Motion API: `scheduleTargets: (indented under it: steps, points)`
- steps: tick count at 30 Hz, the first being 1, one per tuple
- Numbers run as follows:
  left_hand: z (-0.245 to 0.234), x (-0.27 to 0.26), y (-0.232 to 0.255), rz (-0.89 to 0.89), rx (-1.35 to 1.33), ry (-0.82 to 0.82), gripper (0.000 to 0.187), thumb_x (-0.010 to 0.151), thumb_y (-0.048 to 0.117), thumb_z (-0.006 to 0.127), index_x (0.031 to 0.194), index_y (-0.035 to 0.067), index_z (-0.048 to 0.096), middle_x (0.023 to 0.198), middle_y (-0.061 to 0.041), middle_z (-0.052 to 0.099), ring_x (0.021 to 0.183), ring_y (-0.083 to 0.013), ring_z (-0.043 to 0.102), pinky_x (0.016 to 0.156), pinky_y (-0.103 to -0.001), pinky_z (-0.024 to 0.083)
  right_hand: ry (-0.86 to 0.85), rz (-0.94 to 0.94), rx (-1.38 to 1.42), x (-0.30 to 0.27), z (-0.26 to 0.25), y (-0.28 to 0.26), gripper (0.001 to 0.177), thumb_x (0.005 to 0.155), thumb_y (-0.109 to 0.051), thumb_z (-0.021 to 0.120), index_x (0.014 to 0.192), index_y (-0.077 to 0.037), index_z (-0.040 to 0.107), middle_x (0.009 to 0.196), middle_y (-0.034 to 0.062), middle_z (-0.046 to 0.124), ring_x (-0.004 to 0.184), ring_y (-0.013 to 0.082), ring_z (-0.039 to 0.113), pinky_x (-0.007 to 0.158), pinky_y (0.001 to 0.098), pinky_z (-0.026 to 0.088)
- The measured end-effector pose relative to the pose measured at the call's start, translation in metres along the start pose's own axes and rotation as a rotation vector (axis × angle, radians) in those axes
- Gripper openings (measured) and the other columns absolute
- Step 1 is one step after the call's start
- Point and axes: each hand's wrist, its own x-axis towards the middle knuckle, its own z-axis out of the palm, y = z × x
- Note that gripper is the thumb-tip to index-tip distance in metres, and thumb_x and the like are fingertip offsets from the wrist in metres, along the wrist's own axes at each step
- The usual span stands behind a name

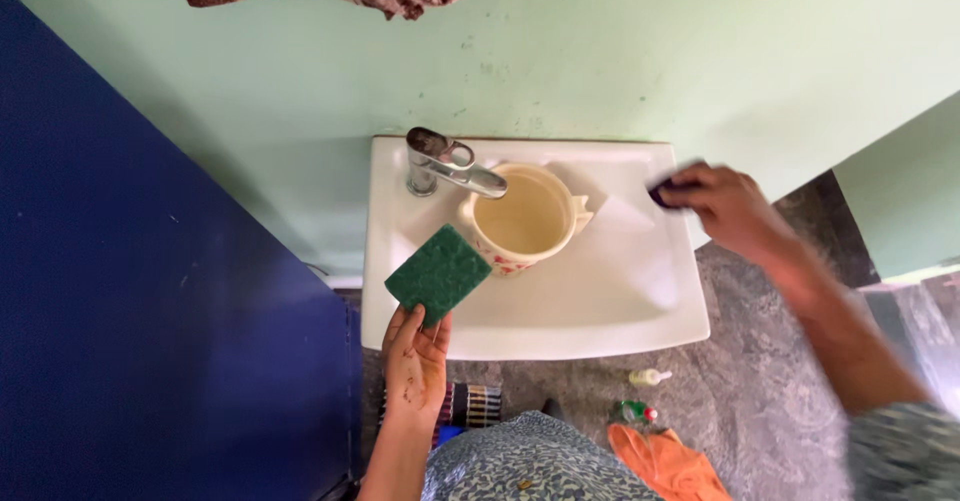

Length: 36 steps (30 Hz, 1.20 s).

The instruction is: The person cleans the sink using a sponge and a cloth, rinsing the surface with water from a pitcher.

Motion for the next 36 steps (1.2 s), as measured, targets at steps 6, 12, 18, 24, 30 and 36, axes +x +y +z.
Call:
scheduleTargets:
  steps: [6, 12, 18, 24, 30, 36]
  points:
    - [0.016, -0.012, -0.011, 0.047, 0.044, -0.021, 0.030, 0.097, 0.008, 0.063, 0.125, 0.001, 0.061, 0.117, -0.008, 0.071, 0.106, -0.0177, 0.069, 0.095, -0.033, 0.057, 0.015, 0.136, -0.137, 0.050, 0.079, -0.005, 0.044, 0.086, -0.005, 0.071, 0.128, -0.017, 0.071, 0.126, 0.0113, 0.067, 0.116, 0.0333, 0.060, 0.097, 0.0501, 0.046]
    - [0.037, -0.027, -0.017, 0.068, 0.192, 0.016, 0.037, 0.093, 0.011, 0.063, 0.129, 0.000, 0.060, 0.119, -0.008, 0.069, 0.108, -0.0173, 0.066, 0.095, -0.035, 0.055, 0.339, 0.207, 0.175, 0.035, 0.074, -0.044, 0.055, 0.089, -0.016, 0.071, 0.142, -0.006, 0.061, 0.129, 0.0129, 0.068, 0.125, 0.0310, 0.058, 0.110, 0.0488, 0.047]
    - [0.038, -0.006, -0.053, -0.119, 0.575, -0.232, 0.034, 0.094, 0.007, 0.056, 0.125, -0.002, 0.062, 0.110, -0.008, 0.069, 0.099, -0.0178, 0.068, 0.091, -0.035, 0.060, -0.252, 0.266, 1.689, -0.010, 0.083, -0.153, 0.071, 0.082, -0.043, 0.078, 0.138, -0.003, 0.058, 0.121, 0.0123, 0.071, 0.110, 0.0225, 0.067, 0.097, 0.0388, 0.054]
    - [0.063, 0.019, -0.072, 0.047, 0.781, -0.357, 0.031, 0.099, 0.007, 0.056, 0.128, -0.002, 0.060, 0.112, -0.010, 0.067, 0.093, -0.0184, 0.068, 0.087, -0.034, 0.060, -0.197, 0.270, 1.869, -0.038, 0.097, -0.144, 0.058, 0.094, -0.036, 0.074, 0.130, 0.007, 0.059, 0.114, 0.0111, 0.071, 0.109, 0.0230, 0.066, 0.106, 0.0457, 0.051]
    - [0.111, 0.011, -0.033, 0.473, 1.521, -0.334, 0.047, 0.092, 0.016, 0.069, 0.135, 0.008, 0.051, 0.141, -0.014, 0.052, 0.097, -0.0277, 0.074, 0.080, -0.037, 0.062, 0.073, 0.651, 1.304, -0.059, 0.107, -0.103, 0.037, 0.098, -0.026, 0.067, 0.119, 0.005, 0.070, 0.100, 0.0088, 0.077, 0.097, 0.0172, 0.068, 0.090, 0.0318, 0.052]
    - [0.099, 0.029, -0.030, 0.624, 1.961, -0.457, 0.049, 0.078, 0.010, 0.077, 0.123, 0.009, 0.057, 0.148, -0.018, 0.045, 0.098, -0.0373, 0.067, 0.078, -0.046, 0.057, -0.029, 0.732, 0.703, -0.075, 0.076, -0.108, 0.037, 0.099, -0.027, 0.065, 0.132, -0.011, 0.072, 0.087, 0.0135, 0.078, 0.075, 0.0225, 0.065, 0.073, 0.0345, 0.053]
